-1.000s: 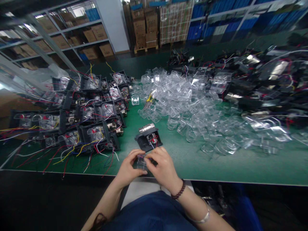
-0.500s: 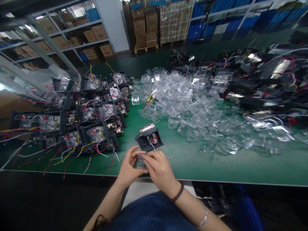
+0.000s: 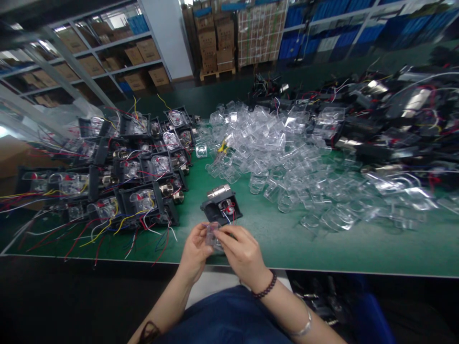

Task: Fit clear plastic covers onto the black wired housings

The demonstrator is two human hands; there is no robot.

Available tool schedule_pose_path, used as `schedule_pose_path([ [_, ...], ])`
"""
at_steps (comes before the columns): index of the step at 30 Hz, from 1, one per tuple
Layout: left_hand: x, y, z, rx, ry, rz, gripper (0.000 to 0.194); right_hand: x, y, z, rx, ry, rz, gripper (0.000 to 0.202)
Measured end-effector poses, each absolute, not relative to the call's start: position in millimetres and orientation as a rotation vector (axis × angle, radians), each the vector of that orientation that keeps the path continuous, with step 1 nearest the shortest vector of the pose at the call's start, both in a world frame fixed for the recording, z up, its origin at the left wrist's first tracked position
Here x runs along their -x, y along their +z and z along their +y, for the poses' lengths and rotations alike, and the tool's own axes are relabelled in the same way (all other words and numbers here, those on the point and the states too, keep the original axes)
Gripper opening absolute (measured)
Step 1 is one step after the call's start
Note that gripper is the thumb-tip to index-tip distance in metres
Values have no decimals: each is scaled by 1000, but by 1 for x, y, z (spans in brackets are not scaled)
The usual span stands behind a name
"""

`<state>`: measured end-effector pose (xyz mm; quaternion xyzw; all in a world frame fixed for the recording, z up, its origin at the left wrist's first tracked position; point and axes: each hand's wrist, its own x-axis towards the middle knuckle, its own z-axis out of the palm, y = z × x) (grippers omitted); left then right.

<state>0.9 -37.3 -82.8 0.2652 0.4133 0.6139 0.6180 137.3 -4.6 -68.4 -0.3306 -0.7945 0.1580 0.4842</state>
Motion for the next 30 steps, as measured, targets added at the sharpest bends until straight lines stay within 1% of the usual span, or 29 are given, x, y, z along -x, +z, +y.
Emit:
schedule_pose_path([
  [2, -1, -83, -37, -609, 1395, 953, 63, -139, -70, -5, 826, 342, -1922, 21],
  [7, -3, -77, -36, -647, 1357, 1005, 60, -134, -71, -5, 947, 372, -1769, 8],
  [11, -6, -74, -37, -736, 1345, 1033, 60, -127, -70, -3, 988, 375, -1680, 11],
  [13, -7, -75, -36, -740, 1379, 1062, 56, -126, -68, -1, 931, 396, -1716, 12],
  [17, -9, -77, -29, -482, 1527, 1283, 42, -137, -63, 6, 804, 544, -1800, 14],
  [20, -8, -76, -20, -290, 1643, 1373, 45, -155, -62, 12, 939, 556, -1746, 13],
  [22, -6, -75, -16, -259, 1675, 1401, 46, -165, -64, 13, 965, 579, -1820, 11],
  [26, -5, -73, -10, -289, 1687, 1425, 46, -166, -72, 5, 793, 681, -2151, 8],
  [30, -6, -73, -8, -295, 1687, 1424, 46, -156, -82, -5, 741, 558, -2225, 13],
])
